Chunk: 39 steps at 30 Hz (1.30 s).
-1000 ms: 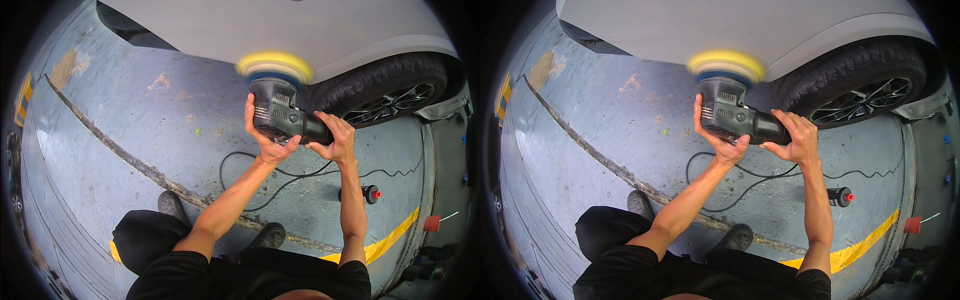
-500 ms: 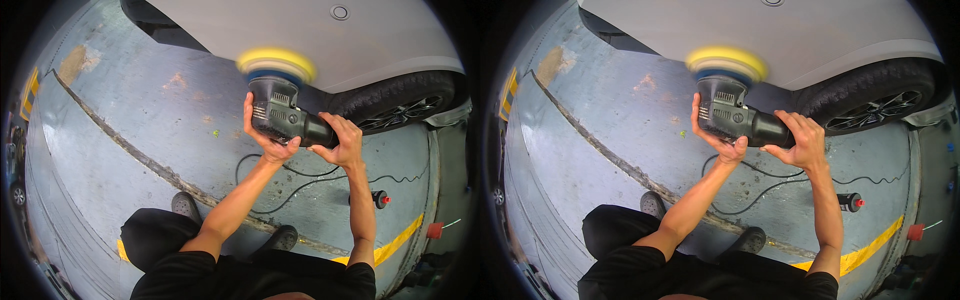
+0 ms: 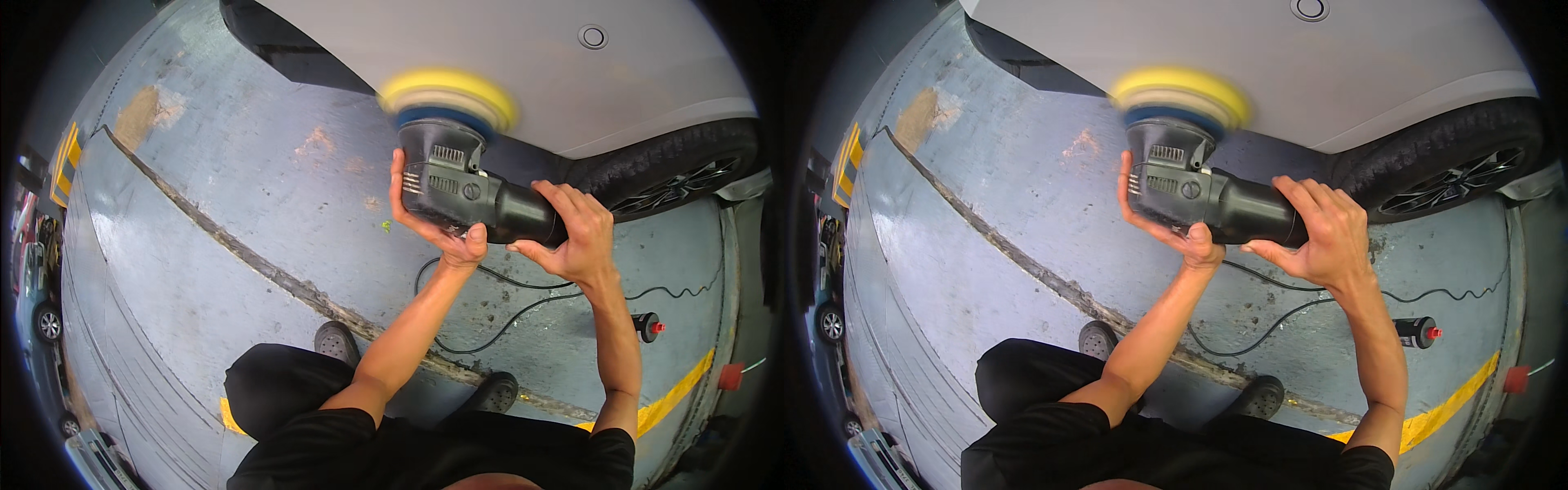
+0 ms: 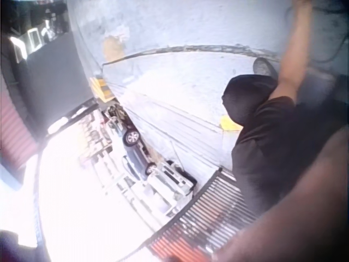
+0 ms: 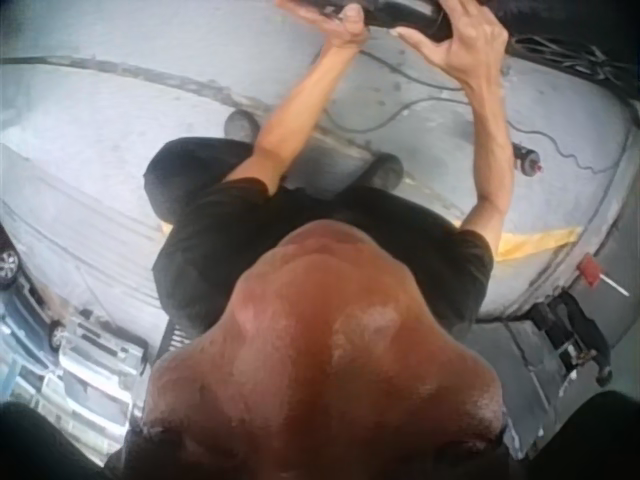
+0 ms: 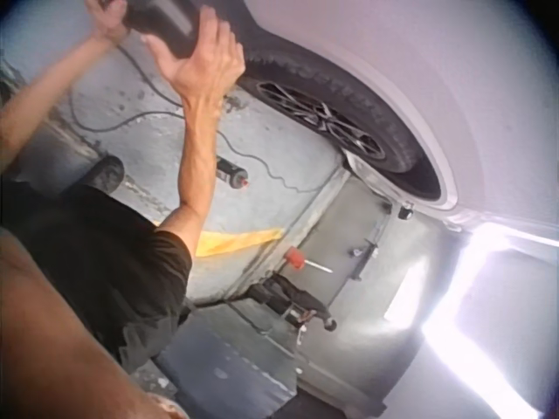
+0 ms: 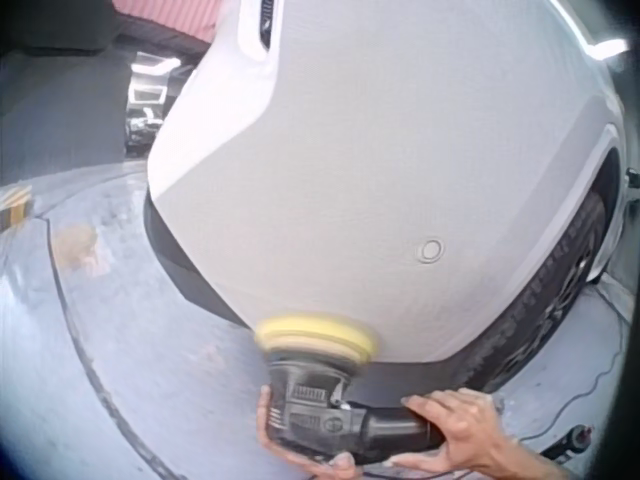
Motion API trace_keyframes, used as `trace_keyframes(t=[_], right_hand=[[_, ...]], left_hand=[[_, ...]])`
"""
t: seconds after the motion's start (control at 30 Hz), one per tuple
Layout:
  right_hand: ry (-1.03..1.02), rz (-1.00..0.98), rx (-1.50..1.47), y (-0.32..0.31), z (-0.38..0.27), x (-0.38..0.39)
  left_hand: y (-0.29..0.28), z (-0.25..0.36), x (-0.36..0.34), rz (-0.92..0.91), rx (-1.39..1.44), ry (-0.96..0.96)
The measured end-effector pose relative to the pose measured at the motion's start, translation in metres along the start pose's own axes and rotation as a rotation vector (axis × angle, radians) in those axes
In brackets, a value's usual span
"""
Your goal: The person uses a rotary polisher with a yellow pad to polish the rear bumper of a white car. They move the tool in circular motions across the surface, focusing on different sections of the bumper.
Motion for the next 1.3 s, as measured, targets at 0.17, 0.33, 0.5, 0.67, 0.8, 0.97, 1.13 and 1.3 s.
trace_keyframes(t=[0.17, 0.33, 0.5, 0.67, 0.8, 0.97, 1.13, 1.3], right_hand=[[-0.005, 0.024, -0.008, -0.006, -0.016, -0.013], [-0.052, 0.081, -0.062, -0.001, -0.020, -0.022], [-0.040, 0.072, -0.053, 0.000, -0.019, -0.018], [-0.018, 0.045, -0.040, -0.003, -0.011, -0.013], [0.000, 0.042, -0.064, -0.002, 0.001, -0.004], [-0.007, 0.056, -0.098, 0.001, 0.017, 0.008], [-0.001, 0.059, -0.134, 0.003, 0.035, 0.022], [-0.019, 0.096, -0.187, 0.001, 0.051, 0.035]], left_hand=[[0.002, 0.019, -0.019, 0.044, 0.055, -0.070], [0.002, 0.024, -0.035, 0.070, 0.043, -0.023], [0.002, 0.026, -0.037, 0.054, 0.016, 0.002], [0.005, 0.025, -0.028, 0.035, -0.022, 0.020], [0.009, 0.025, -0.021, 0.002, -0.094, 0.076], [0.014, 0.024, -0.007, -0.036, -0.102, 0.045], [0.018, 0.020, 0.008, -0.085, -0.125, 0.067], [0.024, 0.023, 0.019, -0.128, -0.139, 0.121]])
Point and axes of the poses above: each hand's wrist, its own x-axis away from the middle knuckle, its own y-axis out of the palm, z = x × y, the point moved 1 cm from there along -x, towards the middle knuckle, and after that the axes turned 7 degrees about -x, right-handed, at the moved point
